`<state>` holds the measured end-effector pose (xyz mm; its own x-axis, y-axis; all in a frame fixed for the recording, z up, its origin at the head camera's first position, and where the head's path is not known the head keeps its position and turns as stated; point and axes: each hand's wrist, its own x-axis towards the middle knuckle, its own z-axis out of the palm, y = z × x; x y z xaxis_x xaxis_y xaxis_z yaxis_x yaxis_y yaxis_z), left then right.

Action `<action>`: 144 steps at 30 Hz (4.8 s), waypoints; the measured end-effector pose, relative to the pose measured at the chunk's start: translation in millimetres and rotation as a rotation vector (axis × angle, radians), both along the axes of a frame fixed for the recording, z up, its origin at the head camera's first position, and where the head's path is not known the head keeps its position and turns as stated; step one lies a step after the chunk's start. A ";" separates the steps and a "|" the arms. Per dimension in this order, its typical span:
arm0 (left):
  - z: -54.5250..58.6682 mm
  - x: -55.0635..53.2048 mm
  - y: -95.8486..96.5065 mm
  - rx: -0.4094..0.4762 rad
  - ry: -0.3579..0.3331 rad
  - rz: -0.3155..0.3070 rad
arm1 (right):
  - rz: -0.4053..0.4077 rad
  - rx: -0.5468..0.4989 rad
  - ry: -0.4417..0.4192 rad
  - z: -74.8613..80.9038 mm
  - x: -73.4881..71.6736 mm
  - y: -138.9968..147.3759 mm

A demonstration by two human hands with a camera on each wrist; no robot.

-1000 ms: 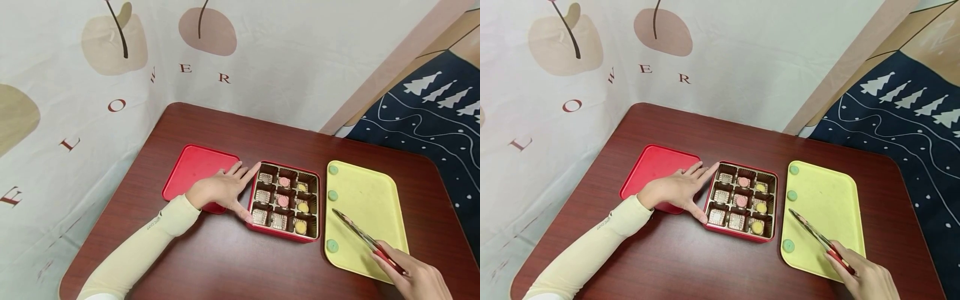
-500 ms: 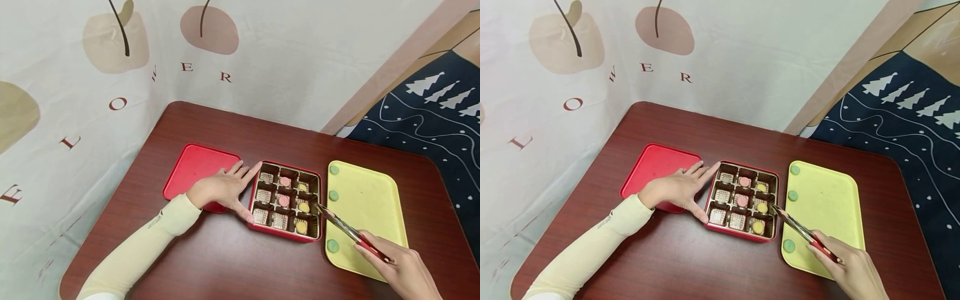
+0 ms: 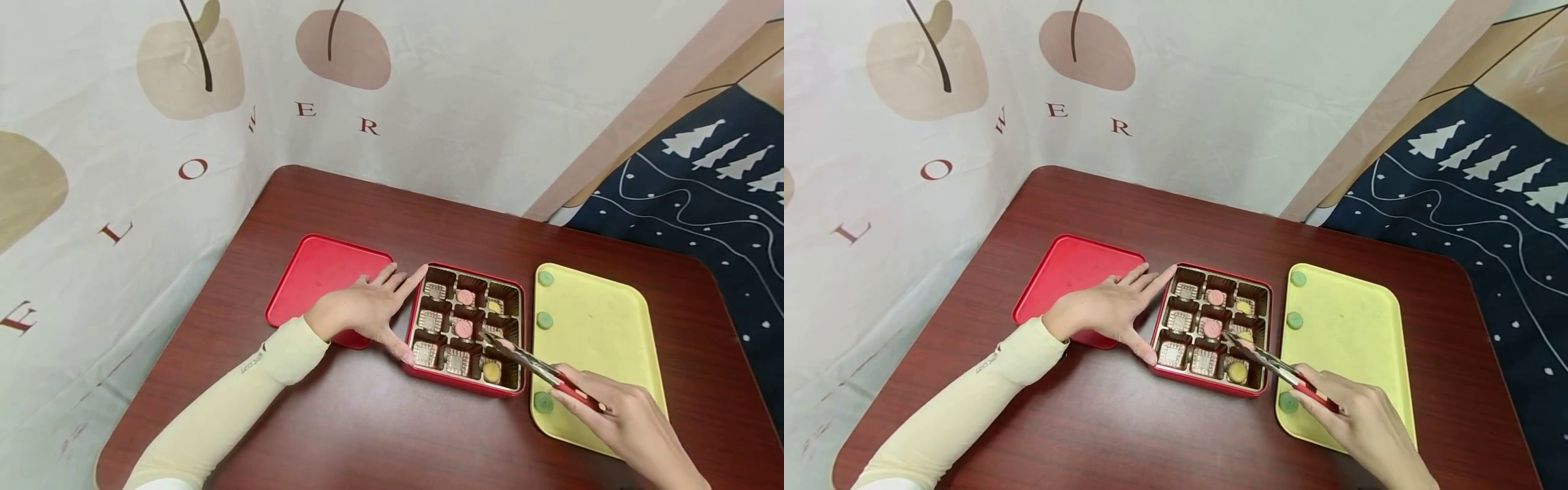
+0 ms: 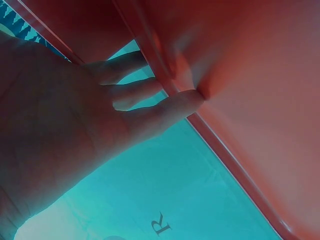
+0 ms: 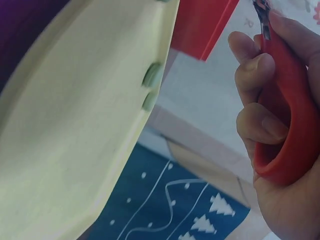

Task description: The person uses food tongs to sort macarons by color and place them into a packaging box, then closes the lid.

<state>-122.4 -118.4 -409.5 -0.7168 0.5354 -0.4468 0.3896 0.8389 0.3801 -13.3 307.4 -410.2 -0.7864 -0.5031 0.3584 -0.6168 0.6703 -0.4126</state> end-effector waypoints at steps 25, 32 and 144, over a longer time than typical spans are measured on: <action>0.9 -0.8 -0.4 0.003 0.007 -0.015 | 0.132 0.087 0.049 -10.2 -11.9 -35.0; -0.6 -0.3 -0.7 0.017 -0.003 -0.008 | 0.128 0.106 0.042 -12.6 -9.4 -34.1; -3.1 -0.2 -1.9 0.053 -0.024 0.003 | -0.525 0.187 -0.059 -42.5 86.8 73.2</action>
<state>-122.6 -120.4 -412.6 -0.7076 0.5567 -0.4352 0.3777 0.8185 0.4329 73.5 380.5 -452.7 -0.9645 -0.0896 0.2486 -0.1603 0.9462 -0.2811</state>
